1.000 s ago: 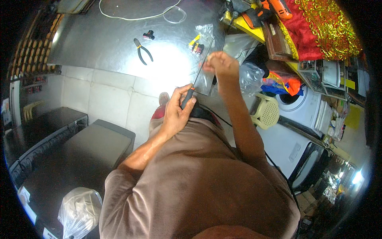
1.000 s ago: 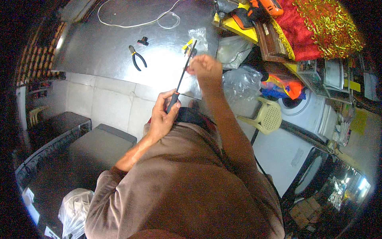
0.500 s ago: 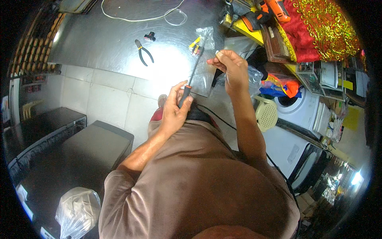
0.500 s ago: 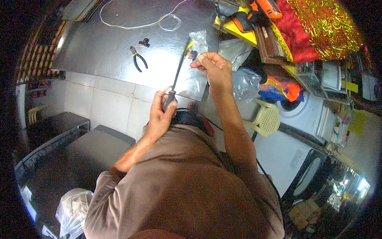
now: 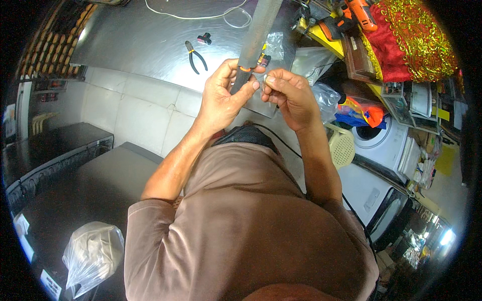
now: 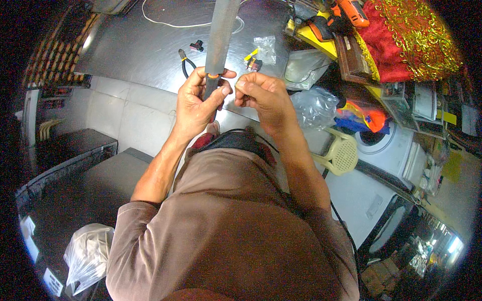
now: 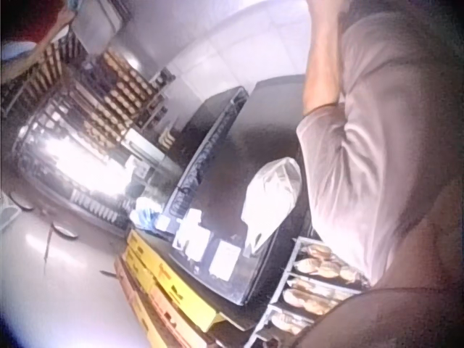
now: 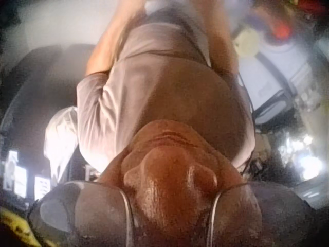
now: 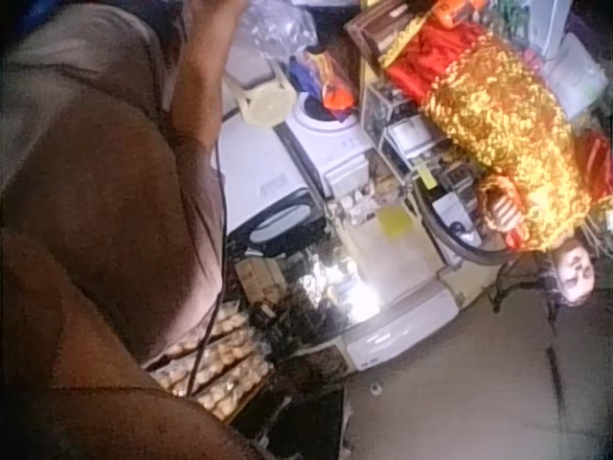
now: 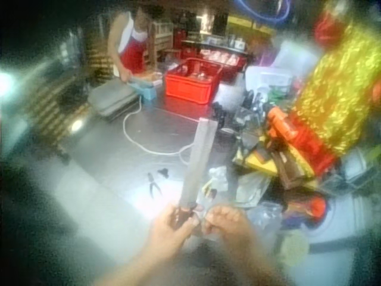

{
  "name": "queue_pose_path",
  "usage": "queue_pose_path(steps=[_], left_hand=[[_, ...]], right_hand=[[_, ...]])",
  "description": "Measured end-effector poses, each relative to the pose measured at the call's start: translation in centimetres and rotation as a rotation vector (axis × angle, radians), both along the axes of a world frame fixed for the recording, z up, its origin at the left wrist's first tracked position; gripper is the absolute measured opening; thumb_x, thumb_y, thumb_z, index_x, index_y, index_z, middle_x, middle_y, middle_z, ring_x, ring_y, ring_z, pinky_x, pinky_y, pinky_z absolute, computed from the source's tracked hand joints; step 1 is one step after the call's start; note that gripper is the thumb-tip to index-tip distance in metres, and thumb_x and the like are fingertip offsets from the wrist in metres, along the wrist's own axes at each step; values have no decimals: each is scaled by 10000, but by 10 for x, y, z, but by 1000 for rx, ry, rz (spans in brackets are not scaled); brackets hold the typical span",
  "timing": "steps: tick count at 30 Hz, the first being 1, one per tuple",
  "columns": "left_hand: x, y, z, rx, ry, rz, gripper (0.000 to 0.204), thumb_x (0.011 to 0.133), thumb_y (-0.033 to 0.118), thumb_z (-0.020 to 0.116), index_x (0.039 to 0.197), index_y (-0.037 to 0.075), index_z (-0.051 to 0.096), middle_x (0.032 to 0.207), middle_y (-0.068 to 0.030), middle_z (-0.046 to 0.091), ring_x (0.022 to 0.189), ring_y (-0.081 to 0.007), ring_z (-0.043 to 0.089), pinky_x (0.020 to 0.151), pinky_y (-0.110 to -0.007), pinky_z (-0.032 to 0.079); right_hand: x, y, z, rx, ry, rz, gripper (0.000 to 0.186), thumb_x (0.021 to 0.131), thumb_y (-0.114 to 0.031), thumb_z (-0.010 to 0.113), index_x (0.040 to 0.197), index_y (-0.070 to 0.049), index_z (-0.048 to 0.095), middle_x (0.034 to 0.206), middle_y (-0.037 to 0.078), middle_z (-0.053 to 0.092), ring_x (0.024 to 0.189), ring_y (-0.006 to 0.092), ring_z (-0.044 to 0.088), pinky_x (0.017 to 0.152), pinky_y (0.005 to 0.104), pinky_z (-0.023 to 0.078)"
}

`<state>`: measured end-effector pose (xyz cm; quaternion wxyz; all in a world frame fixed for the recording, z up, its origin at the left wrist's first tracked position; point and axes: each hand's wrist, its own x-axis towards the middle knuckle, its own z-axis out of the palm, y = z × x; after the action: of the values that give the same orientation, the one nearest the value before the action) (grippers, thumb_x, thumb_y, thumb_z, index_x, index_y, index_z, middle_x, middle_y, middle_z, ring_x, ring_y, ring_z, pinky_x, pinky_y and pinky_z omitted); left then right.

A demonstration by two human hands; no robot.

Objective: The person handles a green wire and a small yellow component on a metal table, using pliers to strip or adjust the wire. They then open a refrigerator to retrieve a small item from a shelf before returning to the table to continue working on the wire with a screwdriver.

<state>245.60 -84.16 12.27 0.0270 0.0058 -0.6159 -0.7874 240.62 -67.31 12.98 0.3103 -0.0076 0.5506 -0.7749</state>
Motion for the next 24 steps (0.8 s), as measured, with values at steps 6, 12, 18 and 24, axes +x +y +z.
queue_pose_path(steps=[6,12,18,24], left_hand=[[1,-7,-9,-16,65,-11,316,846,36,682,1129,21,541,967,-59,654,797,-68,568,696,-225,445],[6,-4,-5,46,-83,99,343,837,48,704,1126,38,521,845,-37,657,603,-46,555,490,-176,424],[8,16,-13,337,-83,214,365,843,21,690,1144,22,483,834,-58,636,634,-90,587,506,-190,440],[8,10,-13,429,-161,114,391,817,-22,697,1139,12,479,827,-55,609,644,-114,592,544,-220,467]], right_hand=[[2,-1,-11,-183,-228,143,156,891,-178,593,889,-25,620,763,36,607,656,140,565,668,282,473],[17,-10,-4,-82,-103,-49,182,907,-178,606,938,1,622,813,51,636,712,136,602,726,274,505],[29,-22,-10,98,198,-272,145,882,-95,634,960,26,647,859,62,664,749,96,615,725,243,514],[24,-18,-11,159,269,-162,175,907,-138,594,932,30,635,818,58,644,724,108,607,710,245,489]])
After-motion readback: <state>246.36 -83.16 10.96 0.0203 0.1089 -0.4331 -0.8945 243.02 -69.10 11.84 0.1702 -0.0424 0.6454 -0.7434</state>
